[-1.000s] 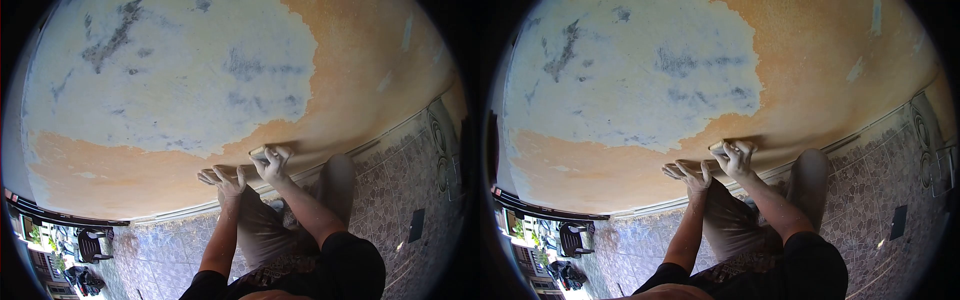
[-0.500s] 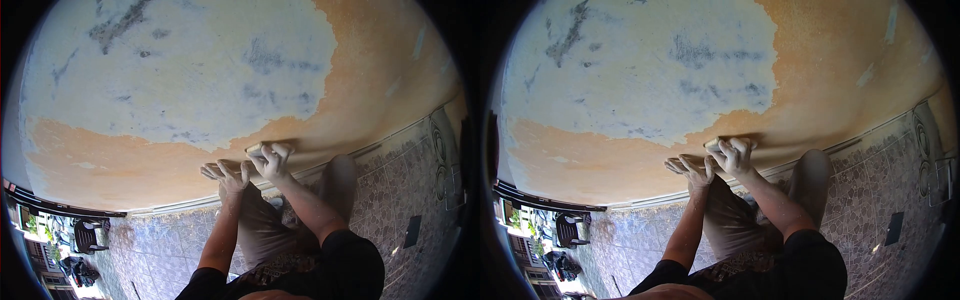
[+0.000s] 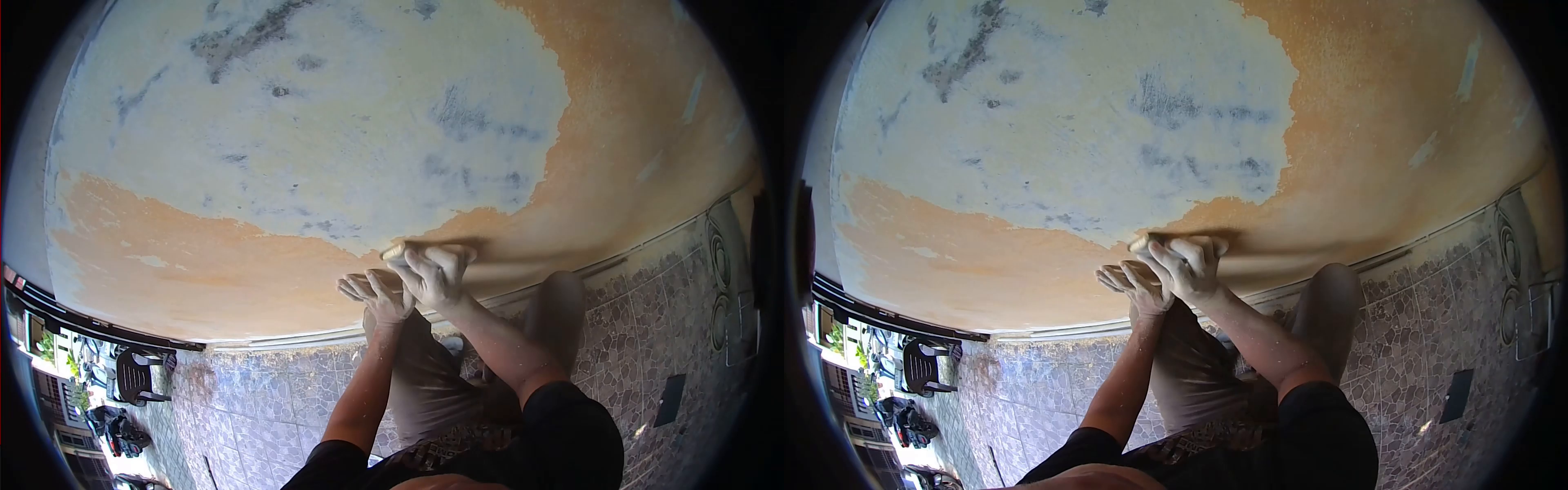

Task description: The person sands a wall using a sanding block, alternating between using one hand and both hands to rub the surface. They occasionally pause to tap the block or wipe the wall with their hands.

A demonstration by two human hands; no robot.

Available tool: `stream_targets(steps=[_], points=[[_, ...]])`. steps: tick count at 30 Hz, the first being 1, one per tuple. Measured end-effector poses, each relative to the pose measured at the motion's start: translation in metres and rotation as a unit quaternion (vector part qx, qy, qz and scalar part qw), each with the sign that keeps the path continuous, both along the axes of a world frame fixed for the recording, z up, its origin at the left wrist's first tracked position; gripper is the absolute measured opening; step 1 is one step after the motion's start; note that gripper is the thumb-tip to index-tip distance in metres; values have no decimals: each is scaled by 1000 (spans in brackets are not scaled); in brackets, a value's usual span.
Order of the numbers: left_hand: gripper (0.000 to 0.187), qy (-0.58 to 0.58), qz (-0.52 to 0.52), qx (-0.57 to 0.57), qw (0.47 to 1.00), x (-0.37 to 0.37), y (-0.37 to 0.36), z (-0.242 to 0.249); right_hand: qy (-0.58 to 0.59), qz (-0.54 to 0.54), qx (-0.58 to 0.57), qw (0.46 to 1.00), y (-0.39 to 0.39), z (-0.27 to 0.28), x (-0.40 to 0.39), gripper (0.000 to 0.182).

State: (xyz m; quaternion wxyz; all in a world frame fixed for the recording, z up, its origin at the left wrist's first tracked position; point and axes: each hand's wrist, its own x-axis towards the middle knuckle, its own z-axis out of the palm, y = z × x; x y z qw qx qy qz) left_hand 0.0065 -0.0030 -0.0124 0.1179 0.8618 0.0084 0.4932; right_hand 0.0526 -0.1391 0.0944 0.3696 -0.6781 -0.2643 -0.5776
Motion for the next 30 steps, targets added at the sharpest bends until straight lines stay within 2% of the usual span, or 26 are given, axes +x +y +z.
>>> stream_targets(steps=[1, 2, 3, 4, 6, 7, 8, 9, 11, 13, 14, 15, 17, 18, 19, 20, 21, 22, 24, 25, 27, 28, 30], points=[[109, -2, -1, 1, 1000, -2, -1, -1, 50, 44, -36, 997, -10, -43, -4, 62], [109, 6, 9, 1, 1000, -3, -3, 0, 92, 57, -42, 993, -23, -57, -11, 56], [108, 13, 17, 4, 1000, -1, -1, 3, 97, 22, -42, 994, -36, -57, -10, 52], [106, 10, 20, 10, 1000, 0, -1, 4, 105, -2, -18, 994, -50, -47, -7, 55], [106, 7, 16, 13, 1000, -1, 0, 4, 79, -22, 109, 991, -72, 2, 11, 65], [106, -8, 15, 14, 1000, 3, -1, 5, 98, -89, 169, 977, -84, 33, 17, 63], [105, -3, 16, 21, 1000, 2, 0, 5, 103, -71, 273, 954, -92, 61, 29, 60], [105, -3, 10, 19, 1000, 2, 0, 5, 124, -151, 275, 942, -100, 80, 32, 57], [104, -11, 14, 16, 1000, 4, 0, 6, 72, -112, 318, 939, -83, 69, 39, 65], [104, -10, 6, 19, 1000, 5, 0, 4, 61, -16, 188, 980, -50, 10, 26, 66], [104, -2, 10, 17, 1000, 3, 0, 3, 37, -18, 29, 999, -49, -15, 14, 66], [104, 6, 14, 17, 1000, 1, 3, 4, 14, -19, -129, 991, -52, -39, 5, 66], [104, 4, 13, 29, 999, -1, 3, 10, 57, 2, -123, 991, -70, -92, 9, 65], [103, -1, 12, 36, 999, 0, 4, 13, 72, -33, -82, 994, -87, -86, 9, 66], [103, -2, 12, 38, 999, 1, 3, 14, 112, -65, -13, 992, -94, -75, 8, 66], [103, -4, 16, 44, 999, 2, 3, 13, 139, -58, 106, 983, -96, -66, 13, 64], [103, 5, 15, 41, 999, 1, 3, 8, 149, -1, 249, 957, -98, -28, 17, 64], [103, 1, 13, 31, 999, 5, 5, 2, 150, -112, 242, 952, -113, 15, 21, 62], [103, -2, 10, 29, 1000, 6, 6, 1, 147, -123, 277, 942, -136, 73, 32, 59], [103, -1, 5, 32, 999, 5, 6, 2, 148, -128, 280, 940, -132, 71, 40, 59], [102, 3, 10, 30, 1000, 4, 6, 4, 5, -116, 265, 957, -119, 51, 59, 58], [102, -4, 11, 26, 1000, 7, 4, 6, -2, -153, 142, 978, -118, 29, 48, 62], [99, -1, 21, 47, 999, 6, 3, 8, 39, -82, 86, 992, -107, -70, 40, 73]])
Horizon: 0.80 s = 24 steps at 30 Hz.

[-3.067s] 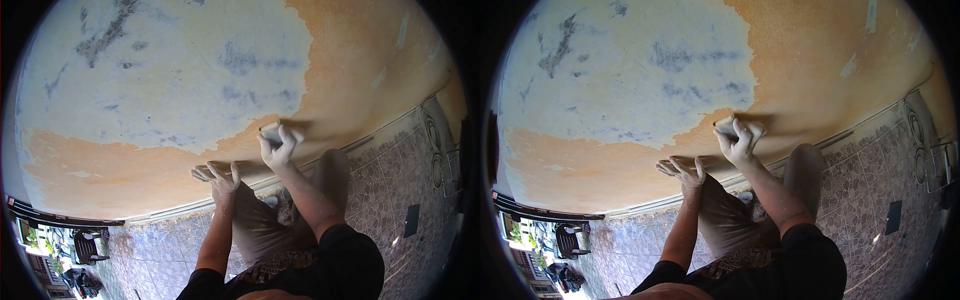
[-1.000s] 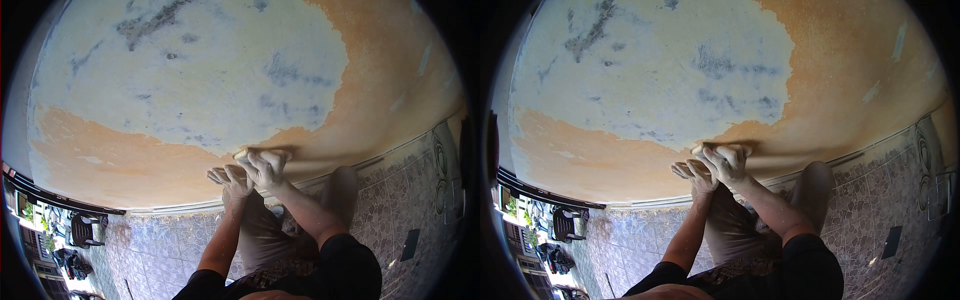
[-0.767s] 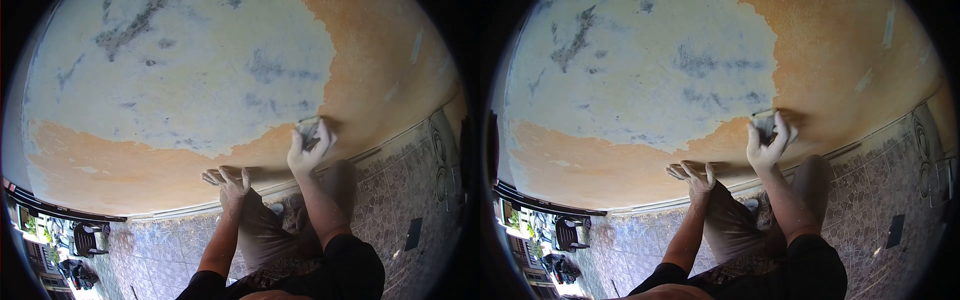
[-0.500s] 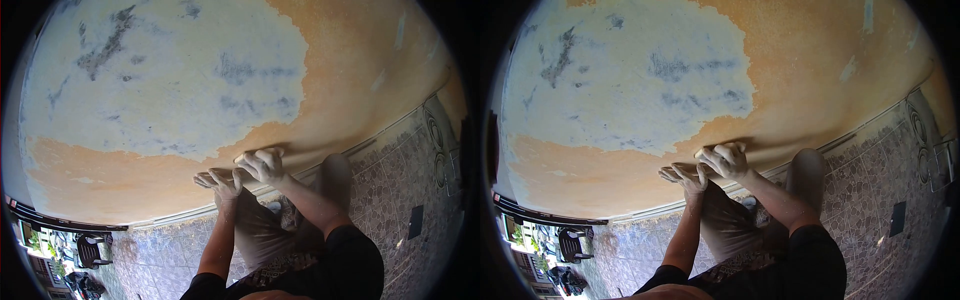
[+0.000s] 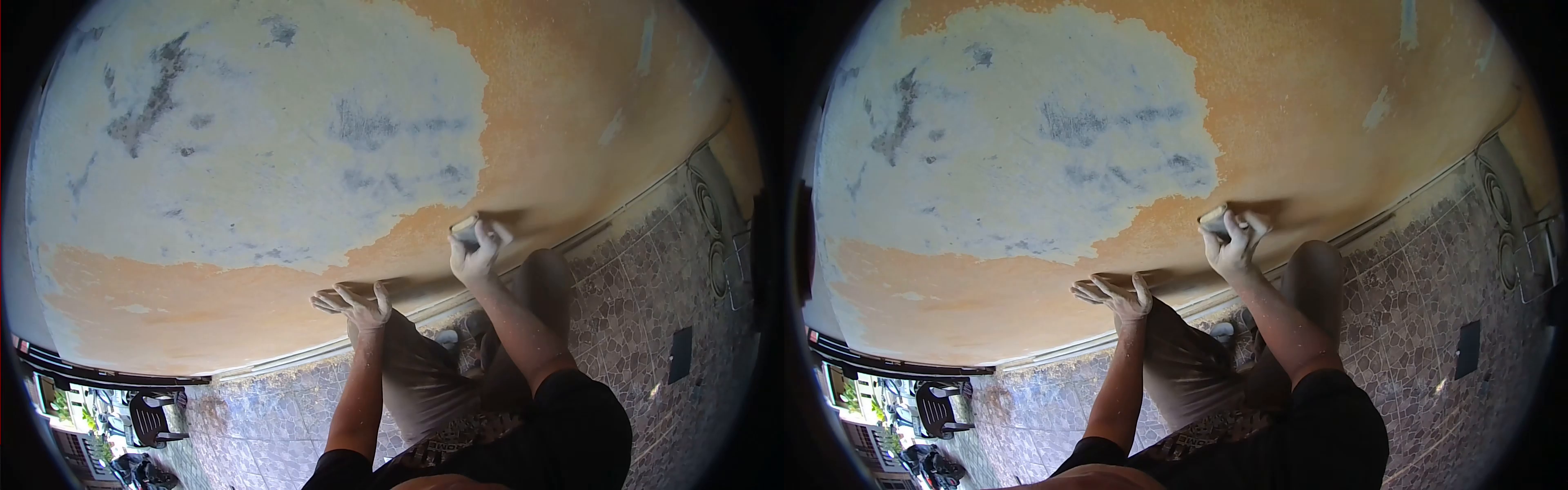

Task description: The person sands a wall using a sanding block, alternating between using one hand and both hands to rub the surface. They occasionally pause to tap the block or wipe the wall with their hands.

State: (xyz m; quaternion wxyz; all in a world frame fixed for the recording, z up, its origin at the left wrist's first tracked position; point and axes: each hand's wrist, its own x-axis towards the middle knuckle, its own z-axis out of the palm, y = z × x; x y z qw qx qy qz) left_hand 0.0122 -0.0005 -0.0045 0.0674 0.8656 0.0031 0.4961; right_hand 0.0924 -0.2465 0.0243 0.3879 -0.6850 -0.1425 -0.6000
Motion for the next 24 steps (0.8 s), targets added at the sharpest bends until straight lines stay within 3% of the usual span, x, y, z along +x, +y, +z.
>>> stream_targets(steps=[1, 3, 5, 6, 8, 11, 12, 14, 15, 16, 17, 18, 20, 22, 24], points=[[99, -2, 2, -5, 1000, -1, -1, 1, 50, 2, -95, 994, -4, -36, -15, 75], [99, -7, -3, 0, 1000, 0, -1, 3, 84, 46, -85, 992, -2, -51, -26, 71], [101, -3, -6, -12, 1000, 7, -1, 3, 135, 102, 36, 985, 6, -42, -26, 68], [102, 10, -6, -29, 1000, -4, 0, -1, 78, 119, 133, 981, 14, 18, -22, 66], [102, 12, -11, -29, 999, -3, 1, -3, 66, 96, 177, 977, 9, 115, -17, 56], [104, 5, -7, -26, 1000, -1, 2, -4, 0, 150, 212, 966, 4, 172, 2, 60], [104, -2, -6, -17, 1000, -1, 2, -3, 0, 155, 210, 965, 8, 161, 2, 60], [104, -9, 1, -12, 1000, -1, 2, -2, 0, -54, 46, 997, 15, 100, -2, 61], [104, -6, -3, -17, 1000, -1, 1, -4, 7, -51, -20, 998, 19, 60, -9, 64], [104, -4, -7, -22, 1000, -1, 0, -5, 10, 33, 11, 999, 27, -6, -10, 70], [104, -4, -2, -26, 1000, -4, -2, -6, 55, 44, -38, 997, 27, -46, -22, 69], [103, -7, -7, -22, 1000, -6, -2, -4, 93, 53, -20, 994, 28, -49, -38, 68], [104, -9, -10, -21, 1000, -1, -2, 2, 111, 58, 8, 992, 33, -23, -39, 67], [104, -5, -9, -25, 1000, -5, -1, -1, 57, 88, 29, 994, 34, 46, -31, 67], [104, -10, -10, -28, 1000, -1, -4, 0, 28, 53, 80, 995, 29, 125, -18, 66]])
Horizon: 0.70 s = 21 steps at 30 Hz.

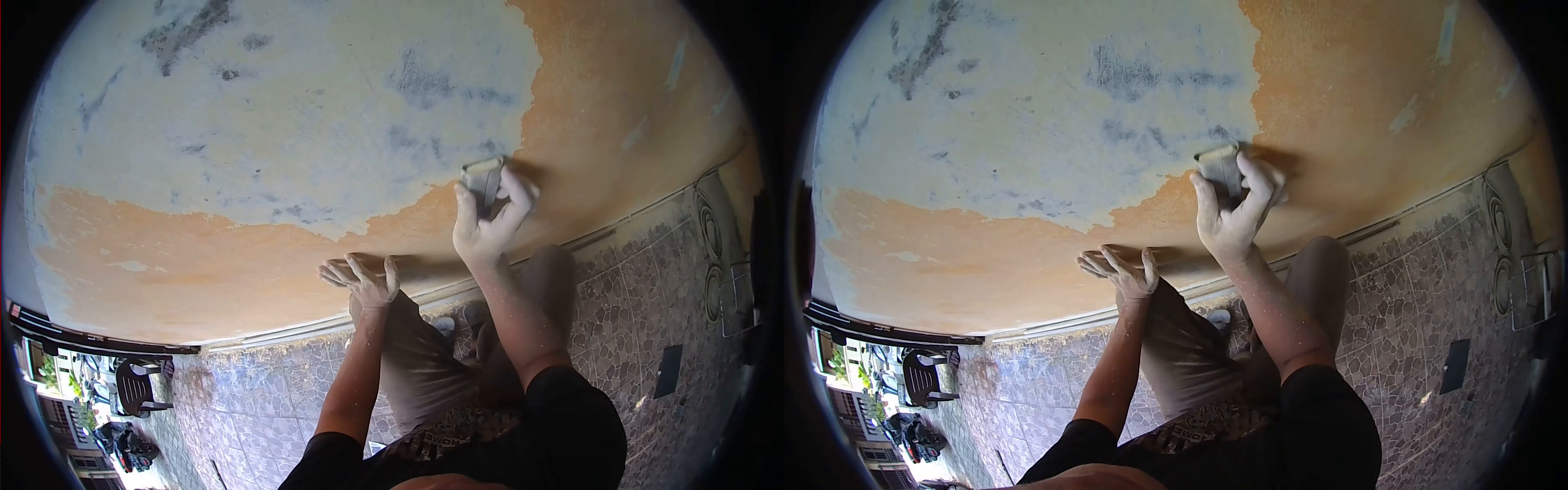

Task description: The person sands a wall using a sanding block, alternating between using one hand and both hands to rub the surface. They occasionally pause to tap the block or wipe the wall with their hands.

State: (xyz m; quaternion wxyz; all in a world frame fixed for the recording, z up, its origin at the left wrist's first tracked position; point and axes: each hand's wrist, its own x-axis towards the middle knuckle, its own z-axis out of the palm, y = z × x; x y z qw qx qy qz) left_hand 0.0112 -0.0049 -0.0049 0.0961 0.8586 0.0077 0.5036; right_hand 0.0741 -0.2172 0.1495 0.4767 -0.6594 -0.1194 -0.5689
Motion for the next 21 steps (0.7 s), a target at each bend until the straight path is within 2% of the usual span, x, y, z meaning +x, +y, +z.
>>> stream_targets(steps=[1, 3, 5, 7, 9, 11, 12, 13, 15, 16, 17, 18, 19, 21], points=[[104, -1, 0, 1, 1000, 0, 1, -1, -21, 21, 32, 999, -3, 29, 9, 67], [104, -1, 1, 4, 1000, -2, 3, -2, -57, -24, -7, 998, -1, 62, 13, 62], [104, 5, 5, 2, 1000, -2, 2, -1, -26, -85, -50, 995, 10, 12, 6, 66], [105, -2, 2, 2, 1000, 1, 4, -2, -22, -53, -117, 991, 15, -94, -1, 73], [105, -6, 0, 4, 1000, -2, 2, -5, 59, 12, -148, 987, 8, -174, -22, 71], [105, 3, 8, 4, 1000, 1, 3, -1, 113, 41, -95, 988, 5, -175, -29, 65], [103, 3, 1, 3, 1000, -2, 3, 0, 126, 159, -22, 979, 9, -159, -32, 63], [103, 8, -2, 5, 1000, -7, 5, -1, 94, 64, -57, 992, 4, -123, -24, 63], [101, -3, -1, 3, 1000, 0, 4, -2, 6, 100, 35, 994, -9, -54, 9, 62], [102, 0, -3, 3, 1000, 0, 5, -4, -23, 79, 53, 995, -19, -1, 19, 64], [102, 2, -3, 2, 1000, 0, 5, -5, -26, 31, 31, 999, -28, 56, 18, 55], [102, 8, -2, 0, 1000, -2, 5, -5, -75, 47, 51, 995, -37, 81, 33, 57], [102, 14, -1, -2, 1000, -2, 6, -5, -73, 47, 52, 995, -38, 84, 31, 57], [103, 14, 1, 3, 1000, -5, 6, -6, -48, -79, -22, 996, -40, 88, 27, 61]])
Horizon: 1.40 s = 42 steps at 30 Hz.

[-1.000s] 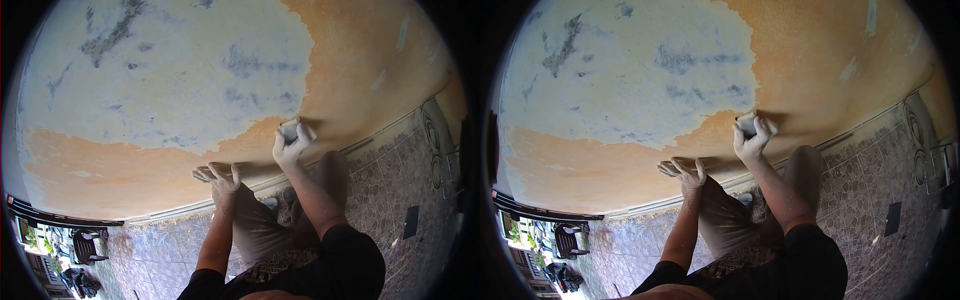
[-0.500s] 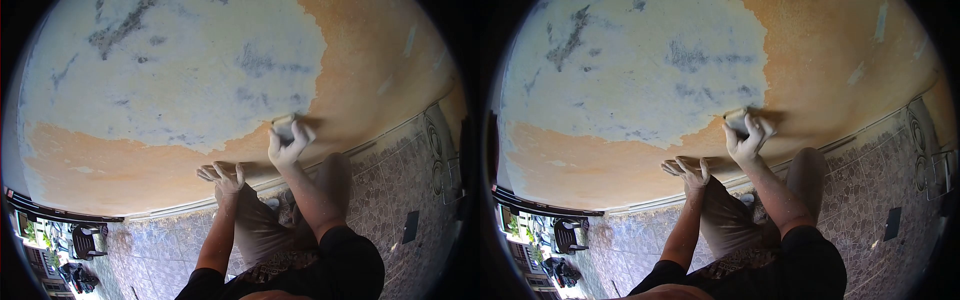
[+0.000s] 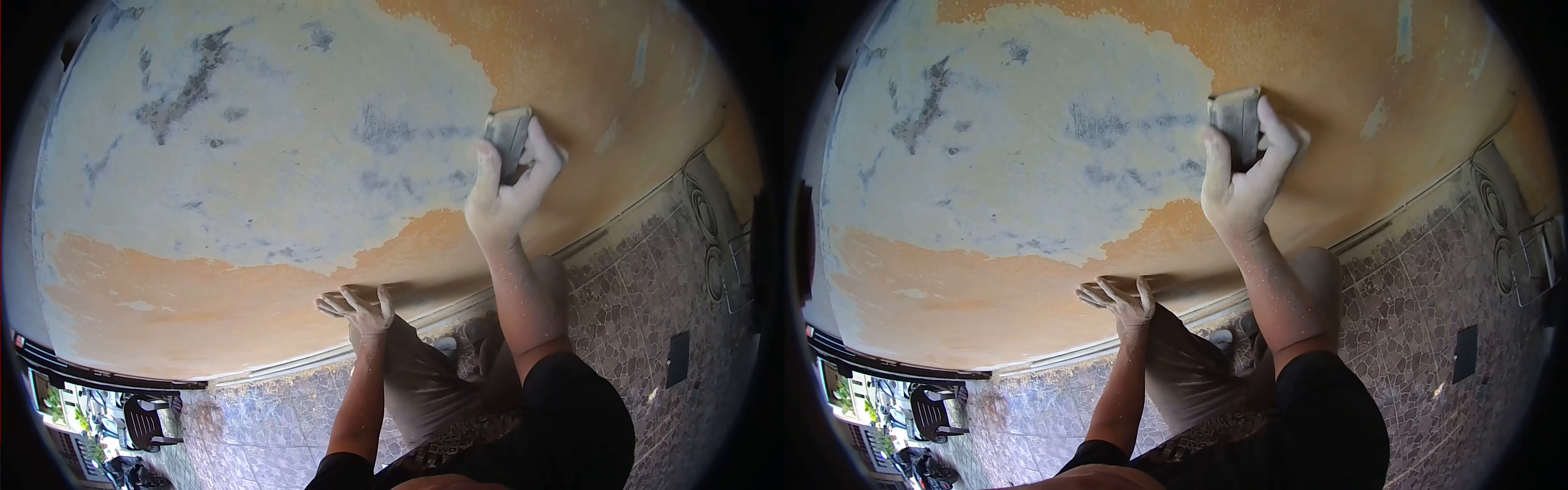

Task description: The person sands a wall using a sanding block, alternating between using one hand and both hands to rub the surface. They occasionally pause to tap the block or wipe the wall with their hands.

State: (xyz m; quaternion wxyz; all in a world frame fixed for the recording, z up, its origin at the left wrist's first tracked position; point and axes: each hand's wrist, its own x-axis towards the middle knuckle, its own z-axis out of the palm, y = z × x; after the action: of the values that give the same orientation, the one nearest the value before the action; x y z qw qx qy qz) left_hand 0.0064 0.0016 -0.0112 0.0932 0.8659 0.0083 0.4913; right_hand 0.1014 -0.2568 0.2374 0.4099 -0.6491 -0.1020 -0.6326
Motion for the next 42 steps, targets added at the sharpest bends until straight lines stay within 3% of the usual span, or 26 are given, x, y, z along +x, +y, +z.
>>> stream_targets(steps=[2, 3, 4, 6, 7, 9, 10, 11, 13, 16, 17, 19, 20, 21, 23, 26, 28, 31, 33, 34, 36, 37, 38, 40, 41, 42], points=[[103, -8, 0, 4, 1000, 6, -1, 1, 22, -2, 4, 1000, 20, -83, -7, 63], [104, -11, 0, 4, 1000, 6, -2, 2, 11, 14, 11, 1000, 30, -145, -8, 72], [104, -14, 0, 7, 1000, 5, -1, 2, 46, 28, -46, 997, 33, -209, -17, 72], [104, -11, 4, 6, 1000, 0, -3, 1, 127, 69, -101, 984, 33, -252, -46, 69], [105, -13, 2, 6, 1000, 5, -1, 3, 123, 69, -97, 985, 36, -237, -35, 69], [104, -1, 6, 5, 1000, -2, 0, 1, 69, 152, 25, 986, 33, -194, -25, 68], [104, -5, 3, 3, 1000, 4, -1, 3, 31, 127, 38, 991, 31, -131, -19, 70], [104, 0, -1, -1, 1000, 4, -3, 3, 11, 204, 123, 971, 29, -92, -9, 69], [98, -17, -7, 11, 1000, 5, -3, 7, -40, 118, 72, 990, 12, -15, 2, 64], [99, -21, 2, 23, 1000, 4, -3, 9, -76, 82, 57, 992, 27, -13, 3, 61], [99, -23, 3, 22, 999, 6, -3, 10, -70, 55, 27, 996, 36, -44, -3, 62], [99, -24, -3, 20, 1000, 5, -5, 10, -7, 70, -11, 997, 54, -156, -12, 70], [99, -23, -4, 19, 1000, 1, -5, 10, 45, 25, -113, 992, 52, -194, -30, 70], [99, -21, -3, 19, 1000, 1, -6, 10, 62, 47, -127, 989, 53, -224, -41, 68], [99, -31, -3, 24, 999, 16, -4, 15, 78, 93, -60, 991, 60, -217, -41, 64], [100, -1, 1, 11, 1000, 3, -4, 8, -1, 142, 8, 990, 62, -111, -24, 70], [100, 1, 9, 18, 1000, 1, -4, 7, -14, 114, 27, 993, 54, -20, -20, 77], [100, -7, 8, 18, 1000, 0, -4, 7, -33, 45, 7, 998, 61, 9, -17, 77], [100, -12, 10, 15, 1000, 4, -4, 6, -40, 68, -5, 997, 72, -55, -20, 72], [103, -9, 8, 4, 1000, 5, -3, 3, -23, 93, 11, 995, 83, -113, -21, 72], [106, -10, 9, -8, 1000, 3, -5, 0, 64, 65, -146, 985, 83, -227, -46, 65], [106, -8, 11, -9, 1000, 3, -7, -1, 136, 98, -226, 960, 74, -248, -67, 63], [106, -7, 12, -4, 1000, 4, -4, 0, 176, 110, -208, 956, 72, -247, -78, 63], [106, -15, 7, -3, 1000, 16, -2, 3, 133, 131, -90, 978, 82, -247, -53, 65], [106, -12, 4, -9, 1000, 5, -3, -1, 110, 149, -12, 983, 85, -208, -43, 68], [106, -8, 3, -10, 1000, 4, -3, -1, 23, 133, 16, 991, 80, -130, -38, 71]])
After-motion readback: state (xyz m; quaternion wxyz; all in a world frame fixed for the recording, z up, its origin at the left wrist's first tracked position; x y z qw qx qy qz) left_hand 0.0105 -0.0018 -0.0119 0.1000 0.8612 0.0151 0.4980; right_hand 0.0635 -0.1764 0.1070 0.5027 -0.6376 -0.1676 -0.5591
